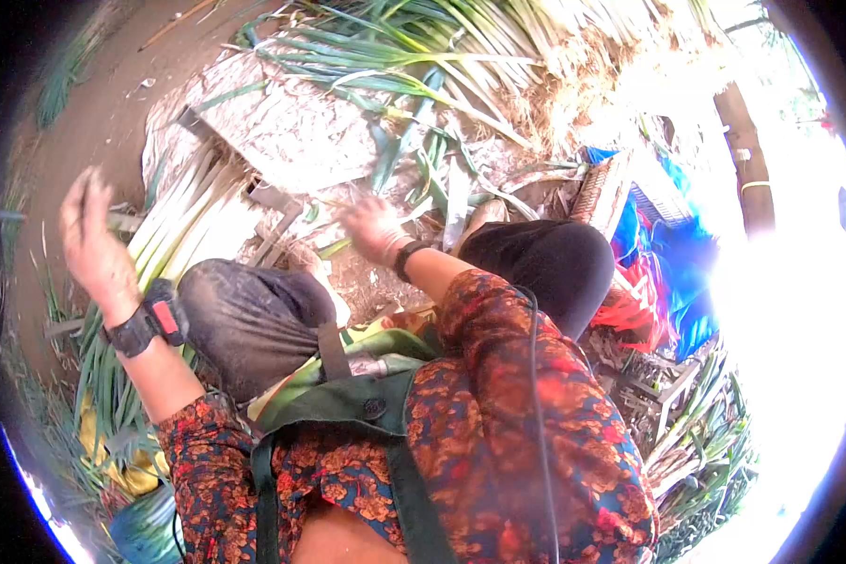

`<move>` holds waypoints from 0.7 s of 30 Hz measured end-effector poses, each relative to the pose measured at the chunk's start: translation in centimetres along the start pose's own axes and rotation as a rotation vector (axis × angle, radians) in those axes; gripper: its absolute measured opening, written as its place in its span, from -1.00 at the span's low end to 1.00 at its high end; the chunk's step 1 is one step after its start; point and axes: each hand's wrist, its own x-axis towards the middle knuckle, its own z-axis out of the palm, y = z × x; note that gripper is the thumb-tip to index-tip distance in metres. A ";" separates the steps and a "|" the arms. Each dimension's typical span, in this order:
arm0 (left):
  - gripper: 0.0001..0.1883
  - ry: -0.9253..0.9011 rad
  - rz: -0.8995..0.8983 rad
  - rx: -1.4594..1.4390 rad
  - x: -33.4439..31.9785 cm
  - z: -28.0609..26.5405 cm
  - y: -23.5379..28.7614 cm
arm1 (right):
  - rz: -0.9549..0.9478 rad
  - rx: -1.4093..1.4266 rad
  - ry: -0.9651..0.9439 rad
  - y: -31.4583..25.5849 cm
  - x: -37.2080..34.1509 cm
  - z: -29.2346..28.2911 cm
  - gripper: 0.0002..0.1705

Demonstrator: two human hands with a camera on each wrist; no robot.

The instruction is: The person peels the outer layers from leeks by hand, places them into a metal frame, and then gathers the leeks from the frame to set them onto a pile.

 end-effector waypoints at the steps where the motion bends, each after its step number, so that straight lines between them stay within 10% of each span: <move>1: -0.74 -0.101 -0.032 -0.087 -0.1 2.5 0.0 | 0.165 0.023 -0.050 2.7 -0.4 1.1 -0.48; 6: -0.85 -0.509 -0.365 -0.251 -4.2 14.4 -7.1 | 0.826 0.273 0.029 15.5 0.4 6.5 -0.67; 21: -0.88 -0.944 -0.377 0.080 -3.7 21.9 -6.4 | 1.035 -0.232 0.093 44.3 11.8 -11.0 -0.43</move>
